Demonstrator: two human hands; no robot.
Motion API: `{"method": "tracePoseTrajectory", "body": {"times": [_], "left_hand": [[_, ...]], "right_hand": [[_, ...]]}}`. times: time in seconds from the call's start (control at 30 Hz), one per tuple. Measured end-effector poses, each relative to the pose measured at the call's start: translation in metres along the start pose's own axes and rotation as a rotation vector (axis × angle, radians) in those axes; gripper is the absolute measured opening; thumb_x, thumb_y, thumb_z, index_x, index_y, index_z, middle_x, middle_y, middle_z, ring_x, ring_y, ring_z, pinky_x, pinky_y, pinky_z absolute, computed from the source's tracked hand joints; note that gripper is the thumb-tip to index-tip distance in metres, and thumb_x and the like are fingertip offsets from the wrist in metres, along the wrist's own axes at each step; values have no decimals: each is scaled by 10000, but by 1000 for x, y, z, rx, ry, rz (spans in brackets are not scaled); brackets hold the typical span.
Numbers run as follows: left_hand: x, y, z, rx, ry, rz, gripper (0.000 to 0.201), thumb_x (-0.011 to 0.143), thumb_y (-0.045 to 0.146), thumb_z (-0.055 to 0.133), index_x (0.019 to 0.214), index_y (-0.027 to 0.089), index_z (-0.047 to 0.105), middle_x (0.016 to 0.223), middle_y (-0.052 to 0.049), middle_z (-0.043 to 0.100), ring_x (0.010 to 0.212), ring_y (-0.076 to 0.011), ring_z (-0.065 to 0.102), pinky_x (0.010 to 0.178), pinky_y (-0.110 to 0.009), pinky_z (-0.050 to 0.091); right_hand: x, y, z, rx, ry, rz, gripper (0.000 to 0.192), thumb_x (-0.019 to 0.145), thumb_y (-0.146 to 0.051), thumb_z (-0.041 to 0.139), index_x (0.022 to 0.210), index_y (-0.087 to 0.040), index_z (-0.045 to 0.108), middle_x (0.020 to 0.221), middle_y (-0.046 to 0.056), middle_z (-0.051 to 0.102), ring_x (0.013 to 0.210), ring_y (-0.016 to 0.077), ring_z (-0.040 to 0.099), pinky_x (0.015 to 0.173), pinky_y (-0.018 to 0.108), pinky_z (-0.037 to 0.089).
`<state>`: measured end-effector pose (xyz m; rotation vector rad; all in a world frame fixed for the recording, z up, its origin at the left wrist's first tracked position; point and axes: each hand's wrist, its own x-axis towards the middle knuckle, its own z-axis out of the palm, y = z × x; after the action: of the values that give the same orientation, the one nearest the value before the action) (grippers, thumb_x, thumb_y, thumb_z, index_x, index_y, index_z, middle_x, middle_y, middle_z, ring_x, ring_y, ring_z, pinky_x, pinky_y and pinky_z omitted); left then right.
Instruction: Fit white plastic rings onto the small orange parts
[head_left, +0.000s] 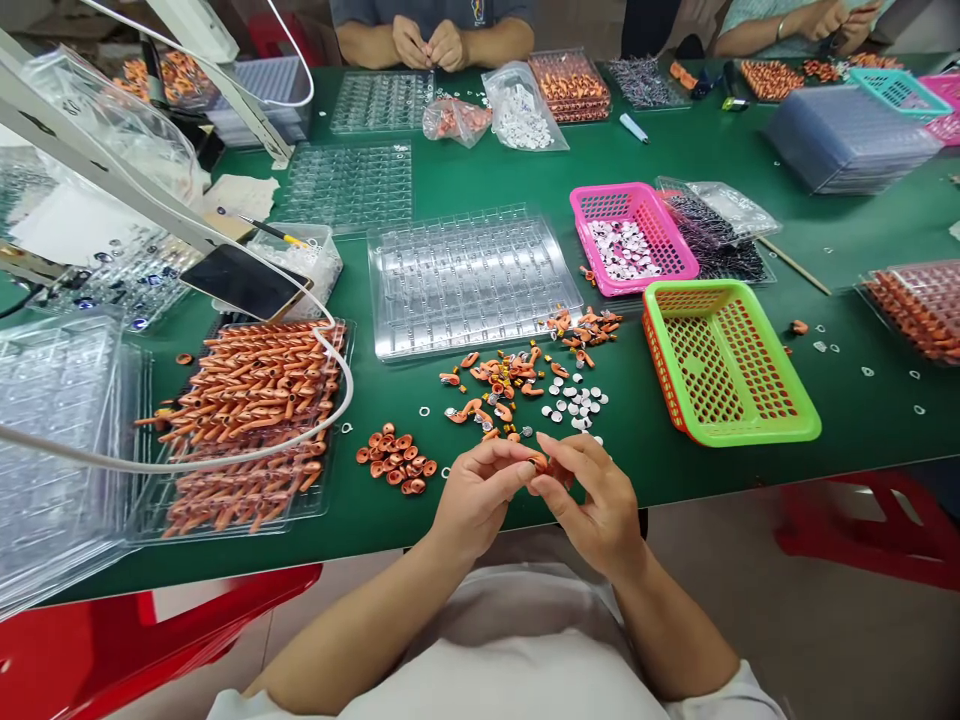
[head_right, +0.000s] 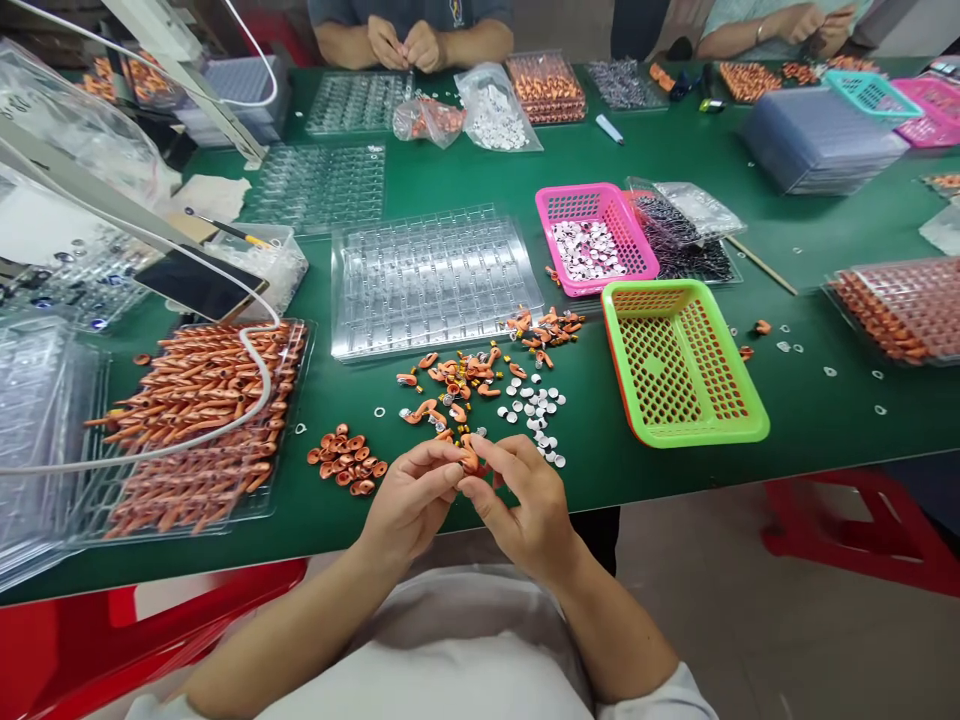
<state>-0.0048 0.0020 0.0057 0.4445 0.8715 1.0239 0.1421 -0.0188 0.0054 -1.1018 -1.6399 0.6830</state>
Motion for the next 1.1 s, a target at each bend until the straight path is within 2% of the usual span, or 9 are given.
{"method": "tracePoseTrajectory", "body": {"times": [0.2, 0.43, 0.83, 1.1], "left_hand": [[-3, -6, 0, -91, 33, -89, 197, 617, 238, 884, 736, 165, 744, 699, -16, 718, 663, -129, 669, 671, -236, 532], [-2, -7, -1, -83, 16, -90, 196, 628, 250, 889, 746, 159, 762, 675, -2, 696, 611, -84, 626, 631, -187, 510], [-4, -6, -2, -90, -18, -113, 196, 651, 263, 880, 771, 150, 773, 699, -16, 713, 624, -99, 641, 642, -206, 515], [-5, -6, 0, -107, -1, -95, 180, 631, 247, 880, 714, 161, 747, 658, -10, 707, 611, -108, 648, 640, -218, 521]], "right_hand": [[-2, 4, 3, 7, 0, 7, 350, 950, -185, 580, 1292, -247, 623, 902, 50, 631, 809, 163, 605, 662, 268, 548], [0, 4, -3, 1, -39, 2, 366, 951, -146, 567, 1302, -237, 618, 889, 44, 665, 751, 149, 626, 658, 262, 559], [2, 0, -6, -83, -61, -82, 387, 947, -97, 533, 1318, -190, 587, 915, 73, 665, 724, 146, 627, 618, 257, 567], [-2, 2, -5, -187, -92, -167, 443, 952, -111, 510, 1391, -171, 517, 900, 98, 673, 753, 192, 638, 634, 314, 564]]}}
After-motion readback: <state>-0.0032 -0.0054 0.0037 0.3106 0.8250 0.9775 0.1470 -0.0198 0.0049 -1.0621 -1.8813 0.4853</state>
